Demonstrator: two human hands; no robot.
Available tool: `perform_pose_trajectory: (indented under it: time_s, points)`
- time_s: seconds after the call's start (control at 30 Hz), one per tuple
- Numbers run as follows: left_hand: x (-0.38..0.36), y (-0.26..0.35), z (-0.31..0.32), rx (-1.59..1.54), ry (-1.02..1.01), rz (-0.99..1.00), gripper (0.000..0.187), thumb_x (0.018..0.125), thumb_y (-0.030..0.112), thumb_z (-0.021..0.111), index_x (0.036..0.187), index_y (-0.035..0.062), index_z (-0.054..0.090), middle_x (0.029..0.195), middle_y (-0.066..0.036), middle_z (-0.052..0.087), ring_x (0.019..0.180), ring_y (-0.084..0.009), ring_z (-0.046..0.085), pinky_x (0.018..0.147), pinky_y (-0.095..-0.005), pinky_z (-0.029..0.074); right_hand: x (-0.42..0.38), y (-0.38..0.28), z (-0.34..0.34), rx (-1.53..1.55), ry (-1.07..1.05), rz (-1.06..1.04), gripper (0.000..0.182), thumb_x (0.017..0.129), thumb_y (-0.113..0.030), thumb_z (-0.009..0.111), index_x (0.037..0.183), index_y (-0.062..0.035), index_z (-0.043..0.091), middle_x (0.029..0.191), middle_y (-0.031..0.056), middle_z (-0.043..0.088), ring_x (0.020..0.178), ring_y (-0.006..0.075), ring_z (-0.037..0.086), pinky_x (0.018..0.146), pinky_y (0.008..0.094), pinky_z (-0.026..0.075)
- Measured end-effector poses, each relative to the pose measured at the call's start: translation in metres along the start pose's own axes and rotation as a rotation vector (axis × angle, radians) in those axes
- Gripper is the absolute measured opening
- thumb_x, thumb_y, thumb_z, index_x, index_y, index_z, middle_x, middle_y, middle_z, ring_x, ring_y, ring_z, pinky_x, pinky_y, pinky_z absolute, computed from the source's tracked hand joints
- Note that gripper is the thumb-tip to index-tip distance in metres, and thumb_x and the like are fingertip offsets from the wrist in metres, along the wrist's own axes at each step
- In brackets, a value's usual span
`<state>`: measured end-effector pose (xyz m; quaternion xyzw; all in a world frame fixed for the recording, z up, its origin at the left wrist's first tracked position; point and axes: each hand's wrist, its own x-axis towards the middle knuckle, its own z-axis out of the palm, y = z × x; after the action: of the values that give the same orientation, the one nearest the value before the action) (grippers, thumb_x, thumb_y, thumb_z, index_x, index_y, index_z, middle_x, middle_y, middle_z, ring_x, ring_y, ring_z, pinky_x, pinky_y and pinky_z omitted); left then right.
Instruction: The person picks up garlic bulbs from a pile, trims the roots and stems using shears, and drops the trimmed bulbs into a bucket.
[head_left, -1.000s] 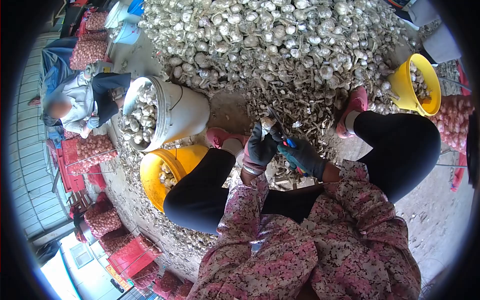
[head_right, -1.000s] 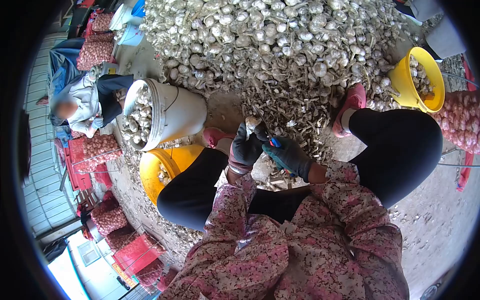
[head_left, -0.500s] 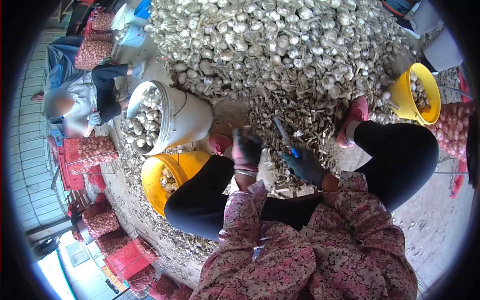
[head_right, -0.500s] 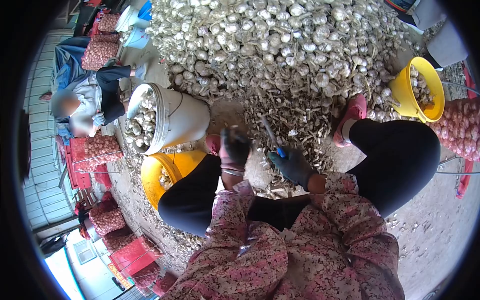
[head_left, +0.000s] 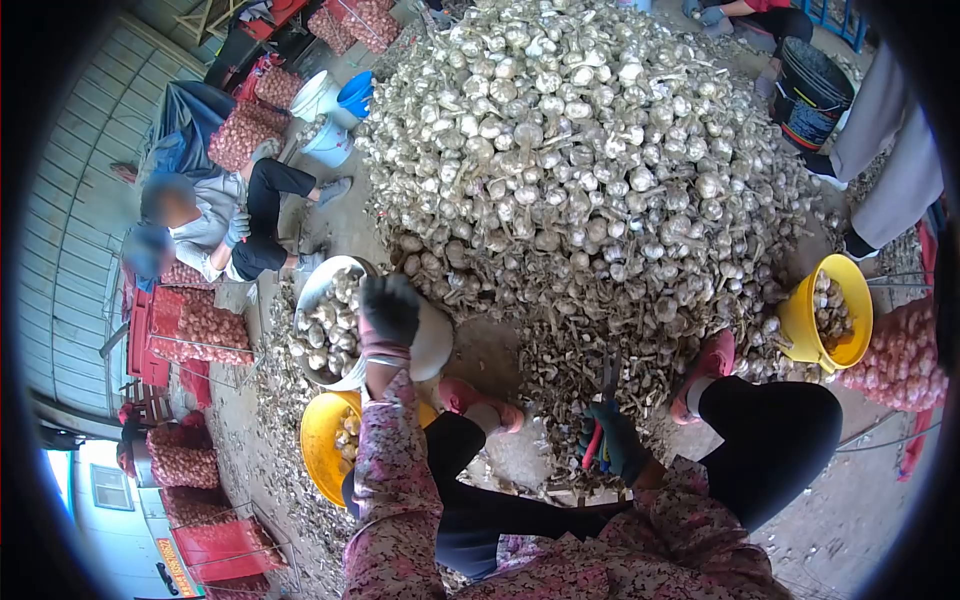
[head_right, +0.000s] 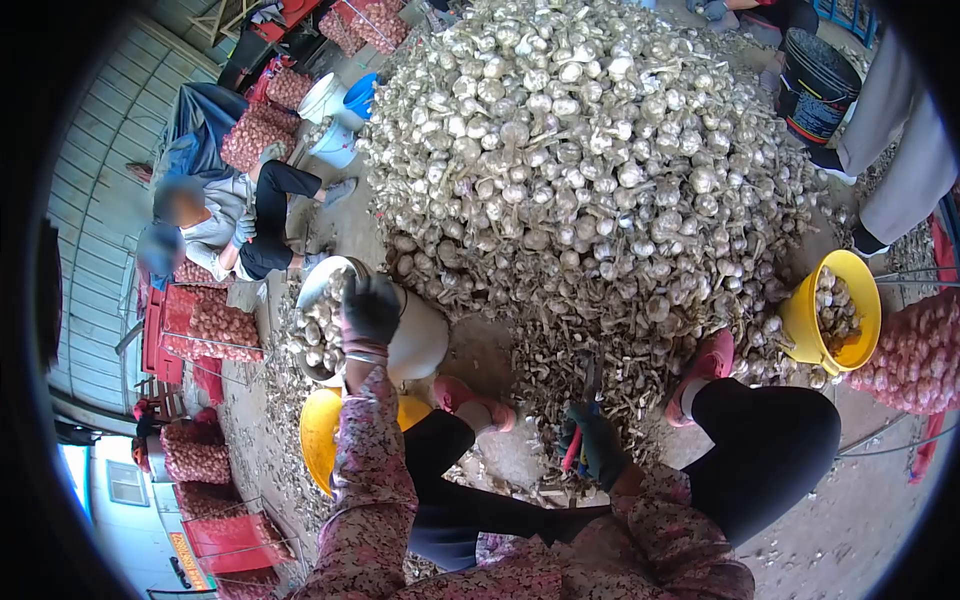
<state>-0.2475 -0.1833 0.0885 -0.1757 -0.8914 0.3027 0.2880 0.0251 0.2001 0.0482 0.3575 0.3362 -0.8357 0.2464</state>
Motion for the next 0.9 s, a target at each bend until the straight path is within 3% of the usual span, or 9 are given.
perform_pose_trajectory:
  time_s: [0.1, 0.17, 0.23, 0.3, 0.43, 0.57, 0.63, 0.8, 0.9]
  points:
    - [0.057, 0.099, 0.005, -2.164, 0.037, -0.759, 0.034, 0.081, 0.015, 0.067, 0.112, 0.0091, 0.055, 0.096, -0.005, 0.062, 0.090, -0.0201, 0.061, 0.075, -0.0350, 0.052, 0.014, 0.005, -0.008, 0.173, -0.068, 0.088, 0.025, 0.084, -0.032, 0.064, 0.081, -0.0091, 0.054, 0.065, 0.0024, 0.054, 0.055, 0.0183, 0.056, 0.055, 0.0350, 0.050]
    - [0.136, 0.119, -0.068, -2.373, -0.312, -1.388, 0.032, 0.083, 0.012, 0.065, 0.113, 0.0064, 0.055, 0.096, -0.006, 0.063, 0.085, -0.0205, 0.063, 0.069, -0.0335, 0.053, 0.017, 0.001, -0.007, 0.178, -0.076, 0.075, 0.024, 0.083, -0.031, 0.065, 0.082, -0.0096, 0.054, 0.065, 0.0026, 0.054, 0.056, 0.0193, 0.056, 0.056, 0.0367, 0.051]
    - [0.189, 0.147, -0.040, -2.229, -0.299, -1.215, 0.033, 0.085, 0.013, 0.063, 0.115, 0.0046, 0.054, 0.098, -0.008, 0.064, 0.084, -0.0212, 0.063, 0.067, -0.0321, 0.053, 0.025, 0.002, -0.008, 0.212, -0.014, 0.135, 0.024, 0.083, -0.032, 0.065, 0.083, -0.0103, 0.054, 0.066, 0.0029, 0.055, 0.058, 0.0196, 0.057, 0.055, 0.0368, 0.051]
    - [0.247, 0.160, -0.016, -1.821, -0.126, -0.706, 0.050, 0.081, 0.017, 0.066, 0.124, 0.0005, 0.048, 0.107, -0.014, 0.062, 0.097, -0.0274, 0.061, 0.082, -0.0343, 0.050, 0.029, 0.002, -0.009, 0.176, 0.070, 0.134, 0.024, 0.084, -0.032, 0.065, 0.090, -0.0122, 0.053, 0.069, 0.0035, 0.056, 0.059, 0.0200, 0.058, 0.053, 0.0369, 0.051]
    - [0.340, 0.175, -0.052, -0.931, -0.398, -0.506, 0.075, 0.076, 0.041, 0.066, 0.133, 0.0001, 0.039, 0.135, -0.022, 0.042, 0.120, -0.0348, 0.047, 0.096, -0.0407, 0.043, 0.042, 0.009, -0.015, 0.179, 0.052, 0.124, 0.025, 0.084, -0.034, 0.066, 0.093, -0.0134, 0.055, 0.074, 0.0036, 0.056, 0.065, 0.0215, 0.059, 0.060, 0.0410, 0.054]
    - [0.362, 0.184, -0.071, -0.554, -0.676, -0.232, 0.066, 0.081, 0.034, 0.062, 0.133, 0.0021, 0.038, 0.133, -0.018, 0.042, 0.111, -0.0333, 0.054, 0.088, -0.0394, 0.048, 0.039, 0.000, -0.012, 0.131, 0.030, 0.138, 0.025, 0.085, -0.033, 0.064, 0.097, -0.0138, 0.054, 0.076, 0.0044, 0.058, 0.065, 0.0228, 0.060, 0.060, 0.0407, 0.054]
    - [0.363, 0.198, -0.040, -0.624, -0.591, -0.443, 0.056, 0.080, 0.025, 0.062, 0.128, 0.0031, 0.044, 0.130, -0.017, 0.043, 0.101, -0.0294, 0.061, 0.077, -0.0354, 0.053, 0.046, 0.001, -0.018, 0.138, -0.012, 0.123, 0.026, 0.085, -0.031, 0.065, 0.096, -0.0133, 0.049, 0.073, 0.0049, 0.057, 0.063, 0.0224, 0.060, 0.058, 0.0408, 0.052]
    - [0.344, 0.174, -0.046, -0.766, -0.437, -0.453, 0.068, 0.073, 0.036, 0.071, 0.126, 0.0027, 0.045, 0.127, -0.020, 0.049, 0.107, -0.0312, 0.058, 0.082, -0.0357, 0.051, 0.046, 0.009, -0.022, 0.111, 0.040, 0.133, 0.028, 0.084, -0.033, 0.066, 0.099, -0.0129, 0.053, 0.079, 0.0057, 0.060, 0.067, 0.0243, 0.062, 0.063, 0.0426, 0.054]
    - [0.313, 0.171, -0.006, -1.804, 0.007, -0.566, 0.047, 0.078, 0.012, 0.071, 0.120, -0.0001, 0.053, 0.107, -0.011, 0.064, 0.094, -0.0203, 0.063, 0.082, -0.0311, 0.051, 0.035, -0.002, -0.018, 0.170, -0.021, 0.113, 0.025, 0.084, -0.027, 0.065, 0.095, -0.0117, 0.050, 0.070, 0.0042, 0.056, 0.062, 0.0218, 0.059, 0.057, 0.0391, 0.051]
